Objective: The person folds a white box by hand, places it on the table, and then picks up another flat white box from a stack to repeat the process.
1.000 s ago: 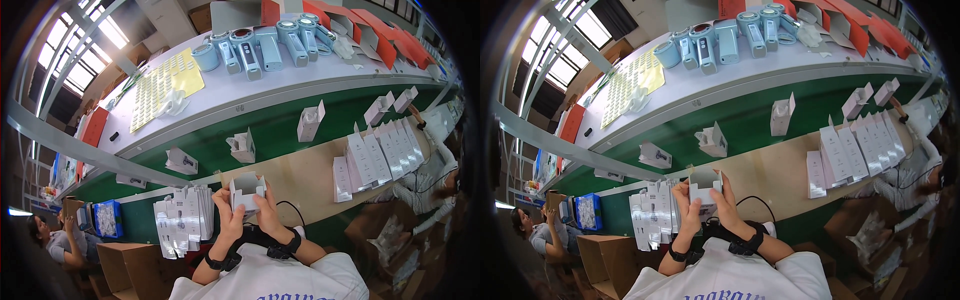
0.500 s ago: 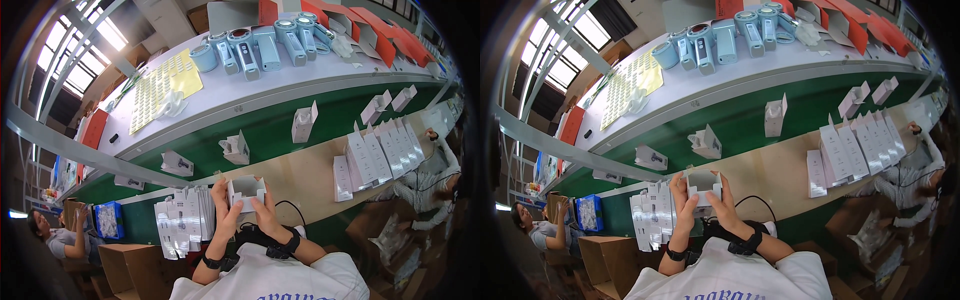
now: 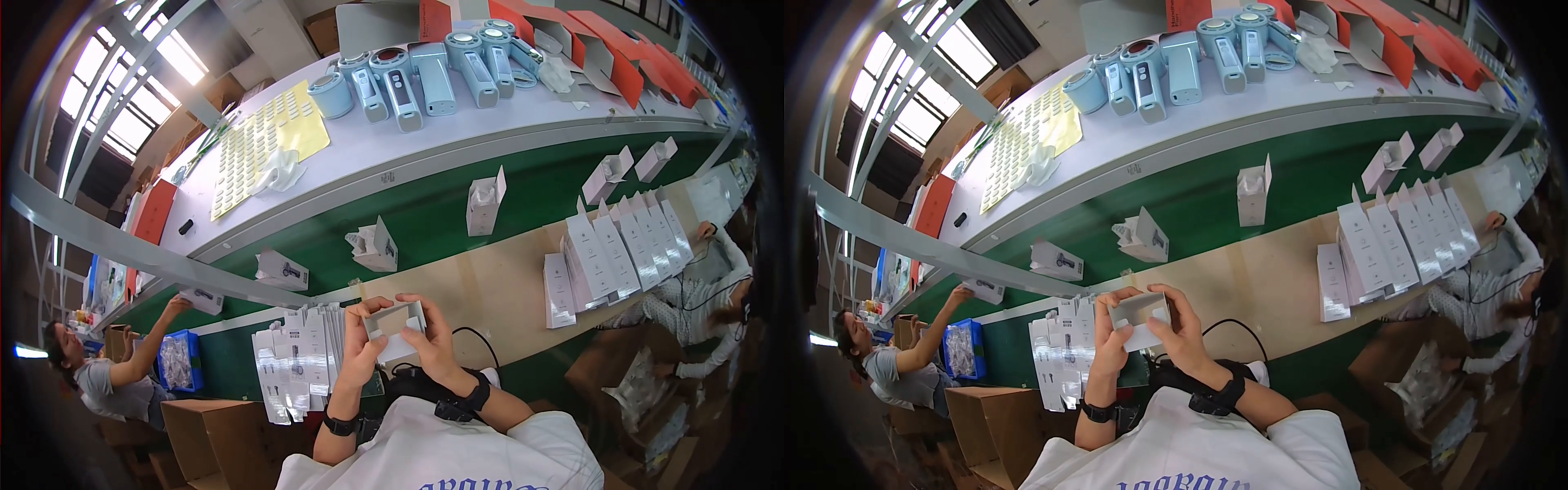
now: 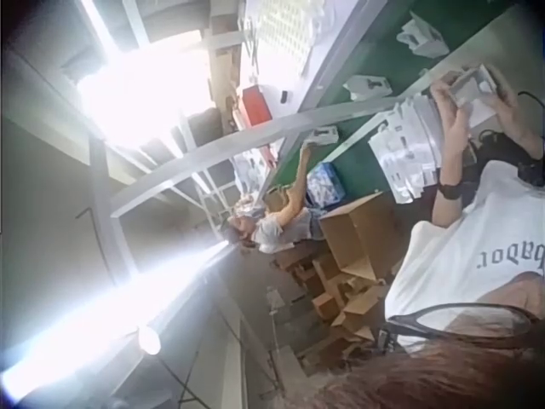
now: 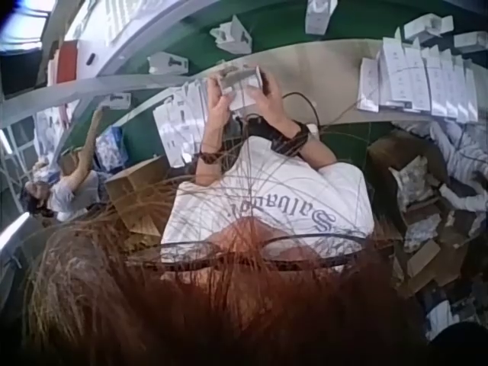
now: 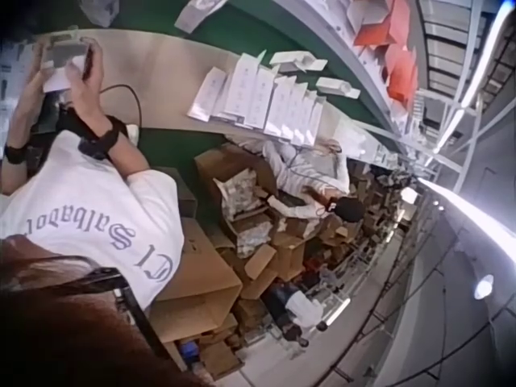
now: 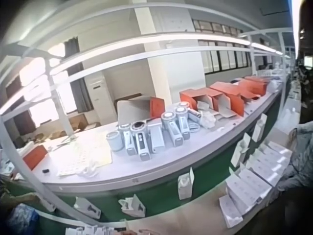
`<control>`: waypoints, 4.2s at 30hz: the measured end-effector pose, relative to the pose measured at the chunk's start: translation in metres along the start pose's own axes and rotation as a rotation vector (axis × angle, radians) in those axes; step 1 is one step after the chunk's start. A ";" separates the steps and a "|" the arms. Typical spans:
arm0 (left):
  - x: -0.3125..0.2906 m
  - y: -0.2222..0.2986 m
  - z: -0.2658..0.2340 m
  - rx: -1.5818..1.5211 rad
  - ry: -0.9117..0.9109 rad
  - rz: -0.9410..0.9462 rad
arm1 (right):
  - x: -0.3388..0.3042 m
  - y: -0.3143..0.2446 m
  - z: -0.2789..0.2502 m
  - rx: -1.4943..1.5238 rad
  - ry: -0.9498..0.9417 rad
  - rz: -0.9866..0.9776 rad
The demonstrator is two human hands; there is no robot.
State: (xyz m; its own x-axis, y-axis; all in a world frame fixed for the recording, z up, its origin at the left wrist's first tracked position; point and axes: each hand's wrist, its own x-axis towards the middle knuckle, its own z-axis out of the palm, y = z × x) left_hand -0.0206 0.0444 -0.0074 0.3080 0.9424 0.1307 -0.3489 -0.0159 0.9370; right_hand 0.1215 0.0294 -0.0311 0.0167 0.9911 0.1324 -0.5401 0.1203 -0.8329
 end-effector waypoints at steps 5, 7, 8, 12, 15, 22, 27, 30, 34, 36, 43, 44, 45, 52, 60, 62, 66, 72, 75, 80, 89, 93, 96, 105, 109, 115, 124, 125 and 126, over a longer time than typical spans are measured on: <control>-0.002 0.004 0.014 0.191 0.130 0.034 | 0.001 -0.001 0.003 0.012 0.042 0.023; -0.002 0.009 0.023 0.205 0.156 0.088 | 0.002 0.002 0.001 0.047 0.055 0.043; -0.003 0.004 0.024 0.205 0.155 0.088 | 0.002 0.004 0.000 0.064 0.062 0.053; -0.013 -0.022 0.025 0.364 0.310 0.266 | 0.001 0.007 0.000 0.031 0.054 0.069; -0.015 -0.030 0.022 0.525 0.407 0.283 | 0.001 0.009 0.000 -0.007 0.023 0.087; -0.010 -0.022 0.006 0.624 0.224 0.335 | 0.011 -0.007 -0.005 0.359 -0.072 0.209; -0.003 -0.010 0.041 0.325 0.497 0.149 | 0.010 0.003 -0.004 0.248 -0.027 0.251; -0.004 -0.010 0.027 0.395 0.363 0.111 | 0.007 0.010 -0.009 0.160 -0.032 0.220; -0.005 -0.016 0.012 0.354 0.254 0.135 | 0.009 0.005 -0.013 0.241 -0.085 0.274; -0.005 -0.017 0.009 0.316 0.234 0.155 | 0.011 -0.002 -0.012 0.452 -0.087 0.328; -0.004 -0.016 0.017 0.286 0.318 0.051 | 0.011 0.007 -0.010 0.177 -0.058 0.207; -0.004 -0.016 0.018 0.286 0.318 0.050 | 0.010 0.007 -0.010 0.204 -0.042 0.226; -0.005 -0.017 0.018 0.354 0.309 0.067 | 0.010 0.008 -0.010 0.204 -0.041 0.227; -0.005 -0.018 0.020 0.499 0.294 0.090 | 0.008 0.016 -0.012 0.085 -0.008 0.230; -0.008 -0.015 0.017 0.440 0.292 0.084 | 0.008 0.013 -0.012 0.100 -0.028 0.193; -0.004 0.006 0.029 0.617 0.127 0.111 | 0.011 0.013 -0.022 0.174 -0.035 0.243; -0.011 0.010 0.024 0.716 0.043 0.073 | 0.010 0.009 -0.023 0.159 -0.117 0.275; -0.012 0.009 0.010 1.058 -0.069 0.166 | 0.012 0.006 -0.027 -0.215 -0.355 0.146; -0.012 0.002 0.010 1.067 -0.115 0.321 | 0.013 0.002 -0.036 -0.297 -0.331 0.223; -0.019 -0.019 0.014 1.242 -0.238 0.605 | 0.022 -0.033 -0.045 0.037 -0.286 0.897; -0.085 -0.100 -0.228 1.765 0.672 -0.385 | -0.019 -0.055 -0.186 -1.752 0.253 -0.169; -0.101 -0.093 -0.227 1.511 0.643 -0.804 | -0.043 -0.054 -0.248 -2.009 0.329 0.100; -0.091 -0.075 -0.215 1.555 0.680 -0.840 | -0.046 -0.038 -0.246 -2.127 0.461 0.181; -0.074 -0.043 -0.152 1.679 0.556 -0.448 | -0.009 -0.003 -0.137 -0.941 0.143 0.225; -0.039 -0.005 -0.049 1.575 0.178 -0.241 | 0.009 -0.001 -0.069 0.034 -0.094 0.509; -0.033 0.013 -0.012 1.474 -0.128 -0.119 | 0.031 0.000 -0.062 -0.129 -0.405 0.675; -0.028 0.010 0.003 1.349 -0.228 0.043 | 0.034 -0.008 -0.067 -0.392 -0.457 0.566; -0.027 0.011 0.004 1.359 -0.213 0.057 | 0.034 -0.006 -0.069 -0.453 -0.446 0.557; -0.025 0.012 0.004 1.373 -0.194 0.072 | 0.036 -0.003 -0.071 -0.450 -0.445 0.553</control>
State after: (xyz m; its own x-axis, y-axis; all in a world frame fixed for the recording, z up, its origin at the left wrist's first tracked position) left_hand -0.0287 0.0187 0.0020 0.4831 0.8662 0.1279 0.7362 -0.4809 0.4761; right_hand 0.1837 0.0686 -0.0623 -0.5364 0.8099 -0.2373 0.0161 -0.2713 -0.9624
